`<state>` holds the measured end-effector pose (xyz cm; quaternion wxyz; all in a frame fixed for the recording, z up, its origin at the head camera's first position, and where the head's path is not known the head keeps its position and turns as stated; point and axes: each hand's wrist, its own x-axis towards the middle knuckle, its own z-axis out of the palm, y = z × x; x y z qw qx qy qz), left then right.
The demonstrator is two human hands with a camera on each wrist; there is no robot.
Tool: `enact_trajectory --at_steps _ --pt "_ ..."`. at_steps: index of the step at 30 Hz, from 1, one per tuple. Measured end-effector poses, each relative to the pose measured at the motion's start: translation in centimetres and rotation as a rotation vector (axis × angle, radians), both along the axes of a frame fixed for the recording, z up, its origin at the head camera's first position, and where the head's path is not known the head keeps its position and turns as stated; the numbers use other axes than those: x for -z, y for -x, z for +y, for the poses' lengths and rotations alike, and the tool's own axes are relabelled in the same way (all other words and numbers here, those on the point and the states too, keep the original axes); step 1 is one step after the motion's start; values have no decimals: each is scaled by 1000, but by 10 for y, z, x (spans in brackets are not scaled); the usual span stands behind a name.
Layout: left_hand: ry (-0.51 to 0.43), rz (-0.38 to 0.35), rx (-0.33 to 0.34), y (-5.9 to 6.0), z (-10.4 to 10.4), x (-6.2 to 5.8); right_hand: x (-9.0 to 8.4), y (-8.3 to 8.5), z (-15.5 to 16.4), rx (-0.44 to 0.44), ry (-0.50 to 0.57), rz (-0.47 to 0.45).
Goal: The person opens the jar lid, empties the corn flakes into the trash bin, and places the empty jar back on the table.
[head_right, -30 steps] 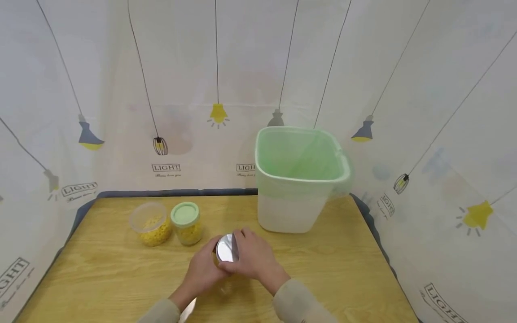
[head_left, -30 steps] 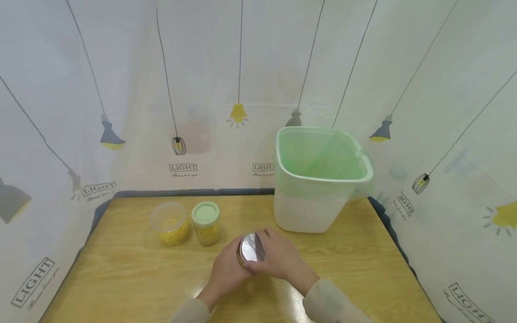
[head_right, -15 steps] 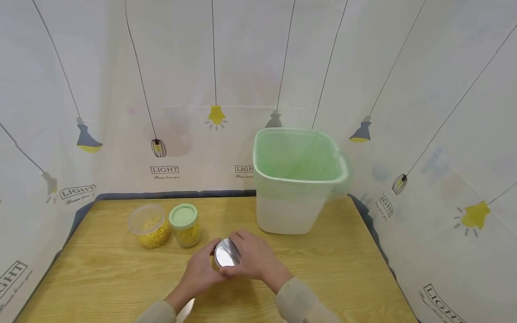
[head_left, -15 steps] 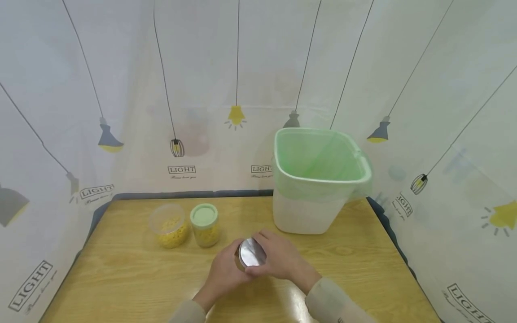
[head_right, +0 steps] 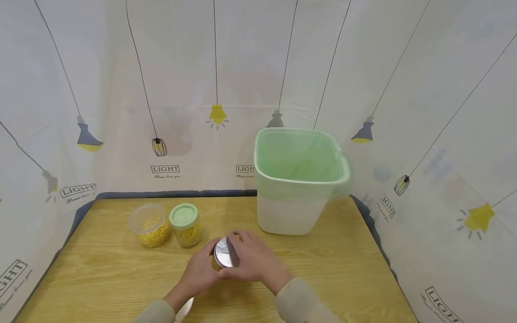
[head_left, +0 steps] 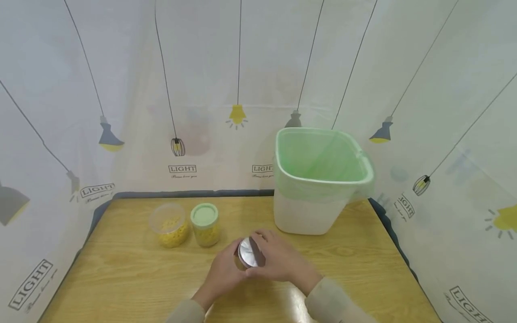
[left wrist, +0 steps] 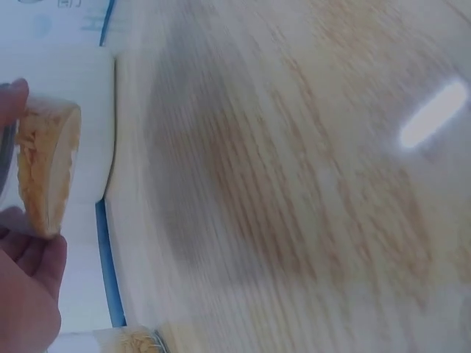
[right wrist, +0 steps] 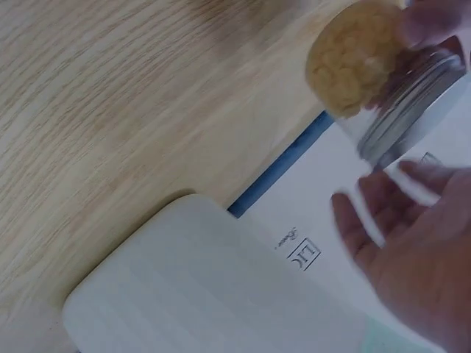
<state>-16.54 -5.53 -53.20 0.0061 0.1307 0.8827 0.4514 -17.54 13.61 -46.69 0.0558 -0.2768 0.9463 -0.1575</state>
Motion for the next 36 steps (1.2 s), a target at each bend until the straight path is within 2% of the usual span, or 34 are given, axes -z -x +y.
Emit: enact_trajectory --at_steps 4,8,11,18,20,22,25,28,31,36 --pt "30 35 -38 1 1 2 -2 -3 -8 111 -68 50" --pt "27 40 -34 1 2 3 -4 -4 -12 125 -101 59" --pt "19 28 -14 0 0 3 -5 -1 -10 86 -67 32" --pt "4 6 37 1 -3 6 -5 6 -3 -116 -61 6" --pt "-1 2 38 1 -3 7 -6 6 -2 -125 -48 -14" --pt "0 -6 25 1 -3 7 -6 6 -3 -87 -28 -35" --pt "9 -11 1 0 -3 7 -5 3 -5 21 -1 -46" --pt "16 -16 -18 -1 -3 6 -3 1 -8 108 -15 -37" --pt "26 -8 -24 -1 -3 6 -2 -1 -10 123 -53 -22" --pt "44 -2 -26 -2 -2 6 -2 -1 -12 75 -77 -16"
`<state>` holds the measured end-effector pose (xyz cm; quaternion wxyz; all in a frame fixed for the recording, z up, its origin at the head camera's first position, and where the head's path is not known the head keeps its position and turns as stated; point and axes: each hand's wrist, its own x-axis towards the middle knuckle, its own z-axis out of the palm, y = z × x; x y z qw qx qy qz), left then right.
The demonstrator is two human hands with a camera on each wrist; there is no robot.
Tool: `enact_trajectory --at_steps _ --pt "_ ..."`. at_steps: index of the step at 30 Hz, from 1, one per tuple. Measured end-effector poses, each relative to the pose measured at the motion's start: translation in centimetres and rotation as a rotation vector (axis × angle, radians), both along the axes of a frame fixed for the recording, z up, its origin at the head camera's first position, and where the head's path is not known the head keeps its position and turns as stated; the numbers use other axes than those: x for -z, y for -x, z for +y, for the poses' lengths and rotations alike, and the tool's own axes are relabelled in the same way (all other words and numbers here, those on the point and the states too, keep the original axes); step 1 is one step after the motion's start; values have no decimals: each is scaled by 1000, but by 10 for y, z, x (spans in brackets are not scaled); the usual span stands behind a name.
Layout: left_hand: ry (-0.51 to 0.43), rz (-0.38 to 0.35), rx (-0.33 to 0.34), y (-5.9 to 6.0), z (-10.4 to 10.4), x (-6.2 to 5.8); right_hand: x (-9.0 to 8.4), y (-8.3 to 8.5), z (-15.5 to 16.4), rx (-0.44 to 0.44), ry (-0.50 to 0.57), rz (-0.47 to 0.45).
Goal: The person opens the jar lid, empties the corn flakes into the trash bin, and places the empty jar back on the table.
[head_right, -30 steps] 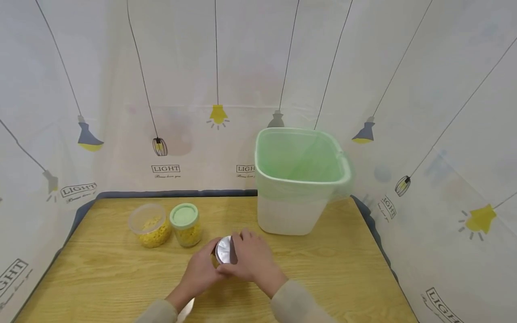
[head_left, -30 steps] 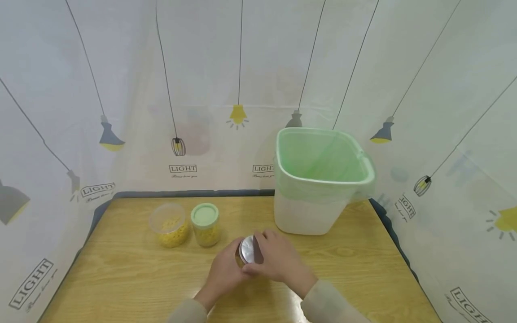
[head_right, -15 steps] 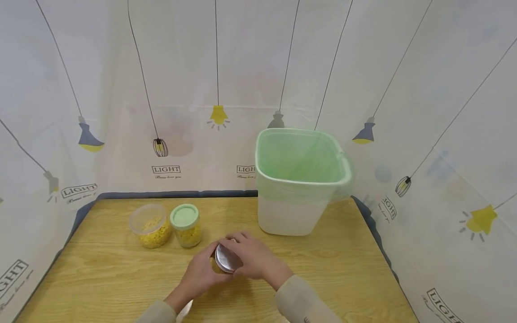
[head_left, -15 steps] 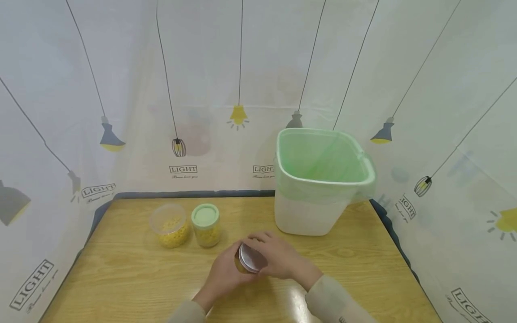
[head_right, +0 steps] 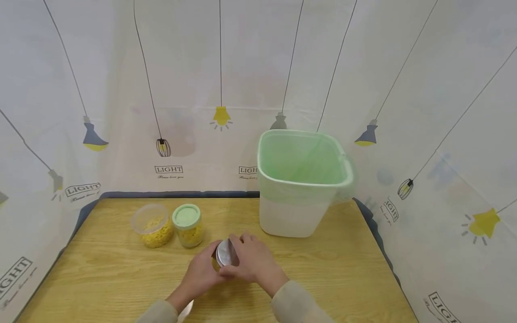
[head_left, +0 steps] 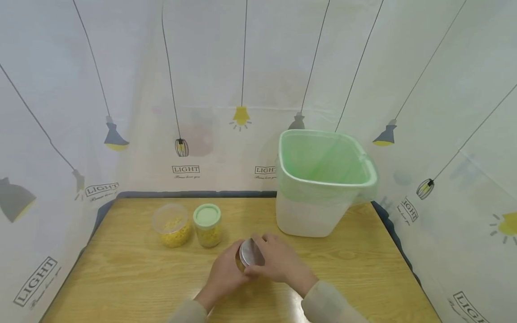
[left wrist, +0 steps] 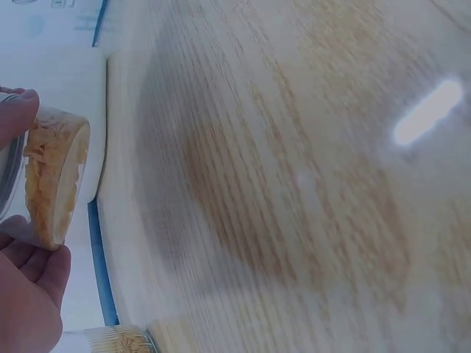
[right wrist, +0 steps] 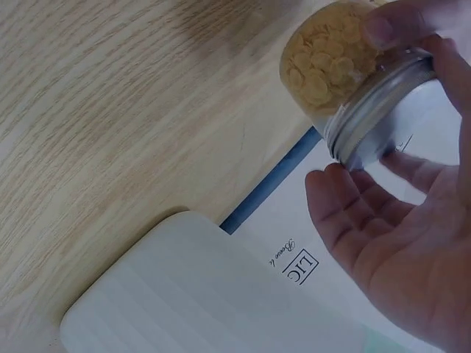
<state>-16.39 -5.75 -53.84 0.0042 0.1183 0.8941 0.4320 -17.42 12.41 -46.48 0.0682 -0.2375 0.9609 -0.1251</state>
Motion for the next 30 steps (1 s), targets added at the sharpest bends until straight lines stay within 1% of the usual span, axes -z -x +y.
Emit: enact_trajectory --at_steps 6,10,12,14,17,20,23,26,30 --pt "10 13 16 -1 -1 0 -1 3 4 -86 28 -49" --pt "2 28 23 -1 -1 0 0 4 6 -162 30 -49" --pt "-4 30 19 -1 0 -1 0 4 7 -178 45 -46" --pt "-8 28 13 -1 0 -1 2 4 7 -157 63 -36" --pt "-12 23 9 -1 1 -1 4 4 5 -65 83 -6" --pt "-18 17 9 0 2 -1 6 3 0 38 59 48" --pt "-26 13 15 1 2 -1 6 1 -5 103 28 84" --pt "-24 10 5 1 3 -1 6 -1 -8 121 0 101" --pt "-16 1 -10 0 3 -2 7 -2 -9 112 -26 111"
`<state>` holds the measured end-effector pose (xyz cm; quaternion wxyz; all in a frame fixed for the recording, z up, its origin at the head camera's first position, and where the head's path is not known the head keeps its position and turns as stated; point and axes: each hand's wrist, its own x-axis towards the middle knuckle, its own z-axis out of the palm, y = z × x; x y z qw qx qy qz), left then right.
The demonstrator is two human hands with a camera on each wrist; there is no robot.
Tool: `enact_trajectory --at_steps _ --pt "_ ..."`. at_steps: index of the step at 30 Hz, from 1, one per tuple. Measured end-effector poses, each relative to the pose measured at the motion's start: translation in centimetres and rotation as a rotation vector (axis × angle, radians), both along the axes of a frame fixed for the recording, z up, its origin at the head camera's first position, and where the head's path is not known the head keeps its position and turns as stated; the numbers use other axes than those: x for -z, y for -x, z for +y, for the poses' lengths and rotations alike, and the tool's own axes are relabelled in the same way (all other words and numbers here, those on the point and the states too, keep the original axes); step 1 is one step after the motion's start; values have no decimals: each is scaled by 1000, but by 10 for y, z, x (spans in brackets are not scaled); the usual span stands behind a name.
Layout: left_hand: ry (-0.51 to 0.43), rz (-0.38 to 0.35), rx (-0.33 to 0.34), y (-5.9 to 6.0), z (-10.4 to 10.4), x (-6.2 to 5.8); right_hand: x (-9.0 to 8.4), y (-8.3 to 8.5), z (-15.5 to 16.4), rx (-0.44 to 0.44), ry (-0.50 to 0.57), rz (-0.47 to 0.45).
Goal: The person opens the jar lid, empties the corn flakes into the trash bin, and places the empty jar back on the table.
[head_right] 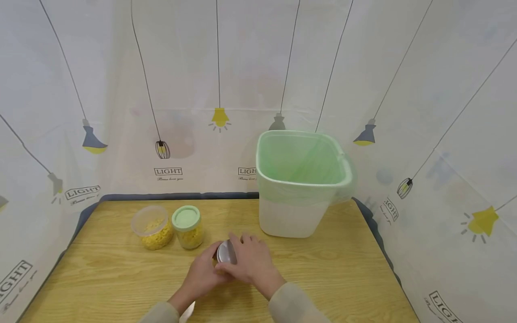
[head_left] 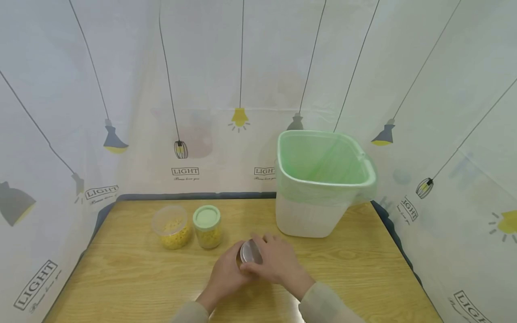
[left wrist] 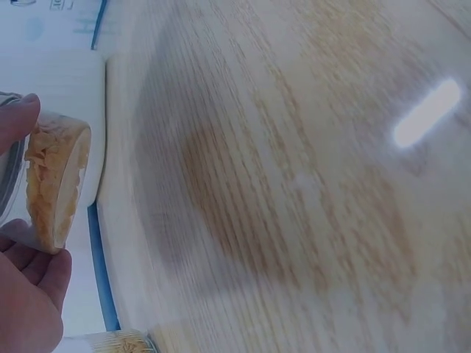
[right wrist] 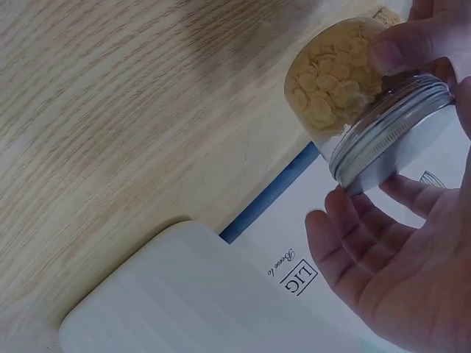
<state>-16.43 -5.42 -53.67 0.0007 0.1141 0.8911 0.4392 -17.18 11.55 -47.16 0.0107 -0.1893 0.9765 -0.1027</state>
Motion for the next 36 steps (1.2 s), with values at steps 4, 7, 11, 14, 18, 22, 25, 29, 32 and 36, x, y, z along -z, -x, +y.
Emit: enact_trajectory --at_steps 4,7,11,14,18,22,25,29,32,36 --pt "-1 -6 6 0 0 -3 0 2 3 -39 21 -4" --pt "7 -23 7 0 0 -4 0 4 6 -94 48 -38" --pt "13 -40 14 0 -1 -3 -1 7 9 -187 74 -85" --pt "14 -27 21 1 -2 -1 -3 8 10 -235 92 -108" --pt "1 -11 9 2 -2 0 -6 7 8 -165 127 -133" --pt "-15 -24 2 2 -1 1 -6 5 3 -56 66 -126" --pt "-7 -34 6 2 0 2 -2 4 0 -37 20 -125" --pt "6 -29 12 1 0 4 1 3 1 -68 45 -145" --pt "13 -15 21 1 -1 6 0 4 5 -127 87 -156" --pt "23 -2 46 2 -2 6 -3 7 8 -216 117 -179"
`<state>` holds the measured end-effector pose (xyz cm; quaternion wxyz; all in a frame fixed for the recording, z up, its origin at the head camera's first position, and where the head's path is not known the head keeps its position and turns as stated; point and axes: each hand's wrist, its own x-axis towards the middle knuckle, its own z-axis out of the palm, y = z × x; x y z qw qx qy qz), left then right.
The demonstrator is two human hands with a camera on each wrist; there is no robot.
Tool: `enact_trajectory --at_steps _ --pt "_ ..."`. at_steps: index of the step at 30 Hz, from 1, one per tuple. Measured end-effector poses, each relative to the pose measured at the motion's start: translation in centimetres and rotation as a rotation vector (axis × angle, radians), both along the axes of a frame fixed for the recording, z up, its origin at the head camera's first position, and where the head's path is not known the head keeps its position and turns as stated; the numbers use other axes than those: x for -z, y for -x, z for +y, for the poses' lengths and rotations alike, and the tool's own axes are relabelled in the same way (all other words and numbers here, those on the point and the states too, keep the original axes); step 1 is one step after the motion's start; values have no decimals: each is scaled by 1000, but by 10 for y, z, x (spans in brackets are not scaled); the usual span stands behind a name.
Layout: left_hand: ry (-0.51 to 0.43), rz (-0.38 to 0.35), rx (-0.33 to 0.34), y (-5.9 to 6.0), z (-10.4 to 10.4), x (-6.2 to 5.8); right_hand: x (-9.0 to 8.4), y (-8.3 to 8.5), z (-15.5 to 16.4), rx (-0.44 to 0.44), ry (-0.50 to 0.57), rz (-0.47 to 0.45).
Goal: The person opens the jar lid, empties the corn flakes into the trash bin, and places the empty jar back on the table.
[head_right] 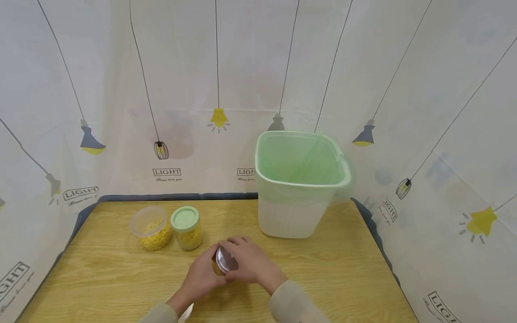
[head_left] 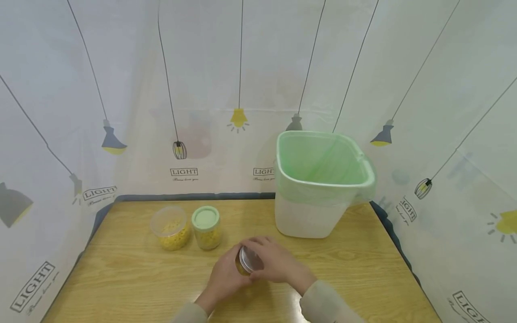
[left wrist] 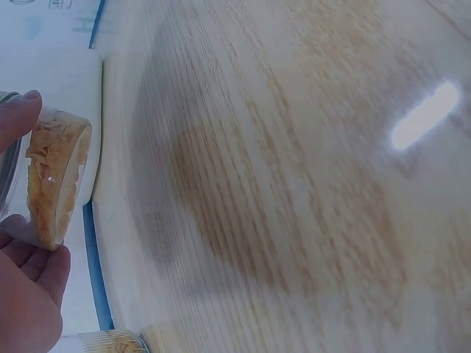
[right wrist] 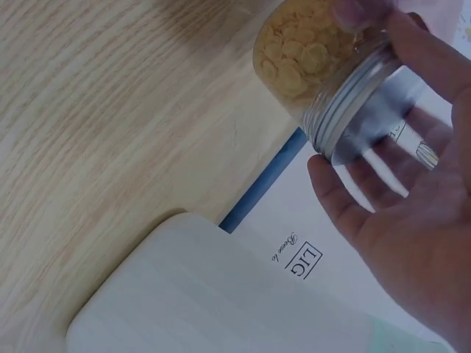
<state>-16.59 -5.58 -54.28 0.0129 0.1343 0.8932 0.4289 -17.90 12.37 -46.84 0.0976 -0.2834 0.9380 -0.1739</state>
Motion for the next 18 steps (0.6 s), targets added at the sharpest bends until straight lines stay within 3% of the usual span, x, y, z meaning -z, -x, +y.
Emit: enact_trajectory --at_steps 5,13,18 --pt "-2 -12 2 0 1 -1 -1 2 2 -29 21 -34" --pt "-36 -26 -16 1 2 -1 3 -2 -5 175 -28 36" --pt "-21 -35 -16 2 3 -1 5 -2 -8 207 -94 53"
